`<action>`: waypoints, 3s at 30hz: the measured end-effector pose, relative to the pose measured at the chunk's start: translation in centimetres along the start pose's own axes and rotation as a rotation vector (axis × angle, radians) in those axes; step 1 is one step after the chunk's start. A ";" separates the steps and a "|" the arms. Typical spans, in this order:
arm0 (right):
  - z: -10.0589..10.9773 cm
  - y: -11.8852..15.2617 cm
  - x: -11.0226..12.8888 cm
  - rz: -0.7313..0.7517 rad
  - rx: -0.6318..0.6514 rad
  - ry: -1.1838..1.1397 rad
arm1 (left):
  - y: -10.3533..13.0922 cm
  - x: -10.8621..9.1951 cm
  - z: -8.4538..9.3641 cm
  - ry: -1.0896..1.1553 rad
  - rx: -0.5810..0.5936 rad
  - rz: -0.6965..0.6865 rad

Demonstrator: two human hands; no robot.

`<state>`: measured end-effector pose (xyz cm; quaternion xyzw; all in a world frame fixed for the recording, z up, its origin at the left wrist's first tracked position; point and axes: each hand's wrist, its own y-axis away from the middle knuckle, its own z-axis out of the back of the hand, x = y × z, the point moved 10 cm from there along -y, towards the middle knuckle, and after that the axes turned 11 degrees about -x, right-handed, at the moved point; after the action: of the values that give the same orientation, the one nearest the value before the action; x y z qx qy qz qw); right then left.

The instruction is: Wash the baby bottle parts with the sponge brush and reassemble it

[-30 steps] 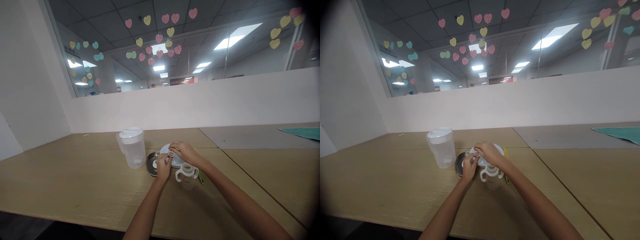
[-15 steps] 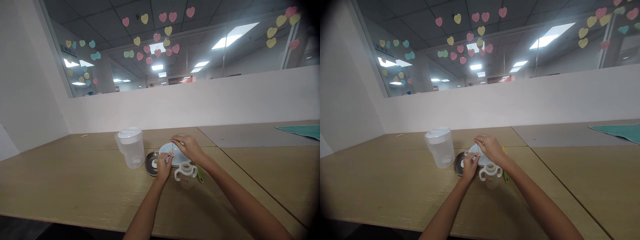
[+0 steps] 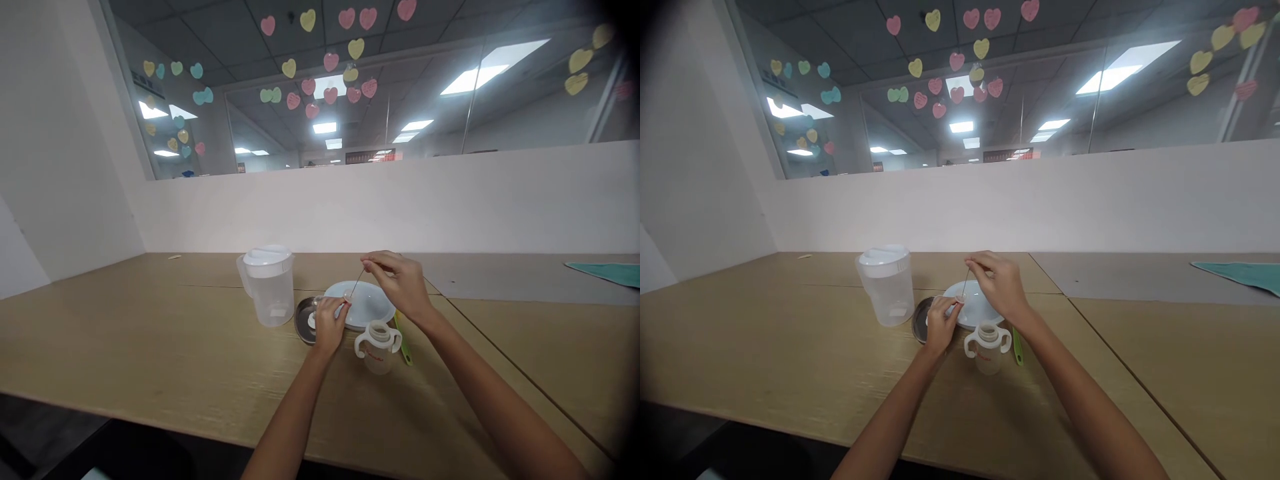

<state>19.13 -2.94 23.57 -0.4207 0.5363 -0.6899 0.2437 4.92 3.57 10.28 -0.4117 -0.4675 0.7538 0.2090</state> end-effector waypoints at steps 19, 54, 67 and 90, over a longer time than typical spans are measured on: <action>-1.6 4.2 -18.6 -0.617 0.183 0.296 | 1.5 1.4 -1.7 -0.061 0.111 0.057; -9.9 10.0 -14.5 -0.652 0.805 -0.177 | 0.8 3.3 0.5 -0.094 -0.056 0.188; -9.9 10.8 -16.4 -0.344 0.817 0.298 | 0.5 5.6 2.3 -0.204 -0.155 0.283; -5.1 4.2 -6.1 -0.373 0.707 -0.109 | 1.9 9.5 0.8 -0.593 0.223 0.337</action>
<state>17.59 3.30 17.33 -0.4370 0.1668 -0.8410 0.2720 -1.03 8.95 4.77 -0.2210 -0.3484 0.9107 -0.0195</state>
